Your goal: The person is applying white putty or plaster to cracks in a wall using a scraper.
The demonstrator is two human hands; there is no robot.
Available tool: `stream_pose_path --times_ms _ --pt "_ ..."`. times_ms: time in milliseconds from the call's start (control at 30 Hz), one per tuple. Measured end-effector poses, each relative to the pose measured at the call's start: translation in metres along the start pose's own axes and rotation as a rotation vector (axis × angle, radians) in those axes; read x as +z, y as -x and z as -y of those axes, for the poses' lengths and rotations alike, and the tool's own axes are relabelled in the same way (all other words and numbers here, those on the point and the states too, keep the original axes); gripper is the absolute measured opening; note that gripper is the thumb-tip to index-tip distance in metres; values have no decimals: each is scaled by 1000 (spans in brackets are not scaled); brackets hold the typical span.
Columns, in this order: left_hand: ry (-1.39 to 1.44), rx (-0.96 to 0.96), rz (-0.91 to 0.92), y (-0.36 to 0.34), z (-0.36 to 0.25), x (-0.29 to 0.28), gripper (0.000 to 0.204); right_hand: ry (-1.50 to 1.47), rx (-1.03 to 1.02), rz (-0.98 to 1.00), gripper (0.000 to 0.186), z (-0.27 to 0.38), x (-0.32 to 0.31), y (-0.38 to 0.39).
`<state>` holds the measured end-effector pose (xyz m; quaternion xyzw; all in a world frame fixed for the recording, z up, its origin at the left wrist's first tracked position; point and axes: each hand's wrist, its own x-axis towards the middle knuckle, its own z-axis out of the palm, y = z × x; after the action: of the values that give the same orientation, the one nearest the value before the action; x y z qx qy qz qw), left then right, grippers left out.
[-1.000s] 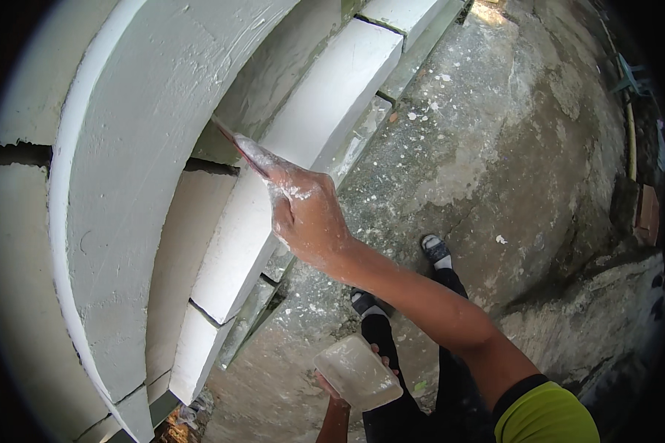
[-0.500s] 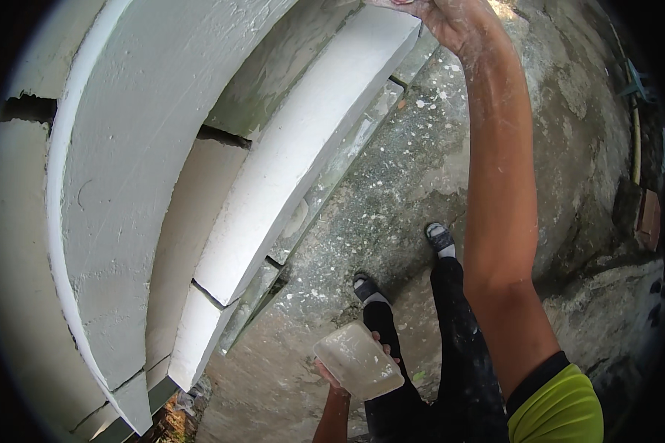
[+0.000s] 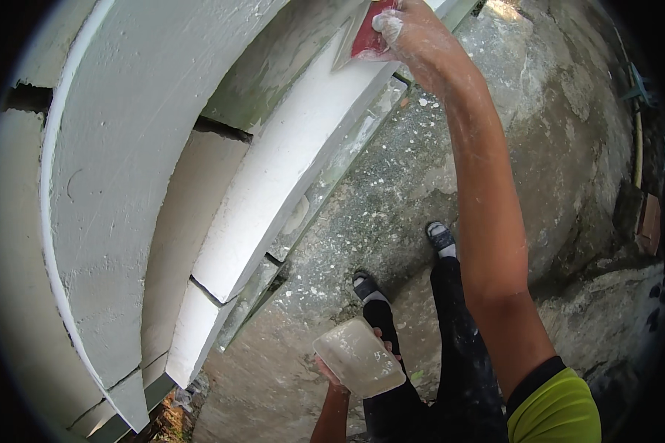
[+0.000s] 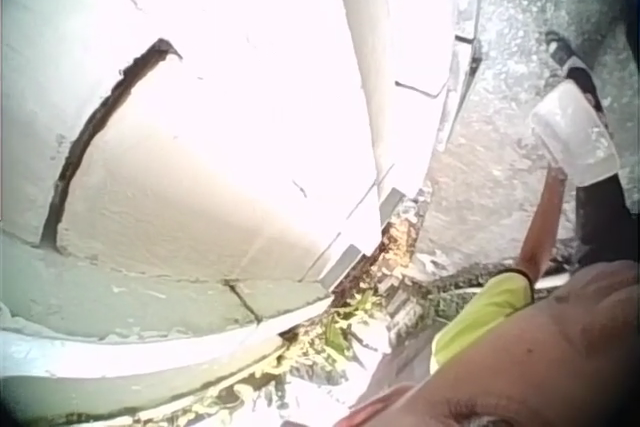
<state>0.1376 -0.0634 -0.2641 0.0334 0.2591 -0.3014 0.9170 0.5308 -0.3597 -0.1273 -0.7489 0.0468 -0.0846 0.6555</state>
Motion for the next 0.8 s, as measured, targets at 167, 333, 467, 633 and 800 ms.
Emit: stream_pose_path --times_ms 167,333,467,633,800 --pt "33 -33 -5 -3 1 0 104 330 -37 -239 17 -8 52 -7" --pt "-84 -6 8 -4 0 3 103 28 -88 -176 25 -13 40 26" --pt "33 -14 1 -5 -4 8 102 243 5 -191 22 -2 87 14" --pt "26 24 -32 -2 -7 8 102 -145 -142 -176 26 -11 64 49" --pt "-3 13 -5 -6 -2 8 105 81 -115 -152 37 8 121 54"
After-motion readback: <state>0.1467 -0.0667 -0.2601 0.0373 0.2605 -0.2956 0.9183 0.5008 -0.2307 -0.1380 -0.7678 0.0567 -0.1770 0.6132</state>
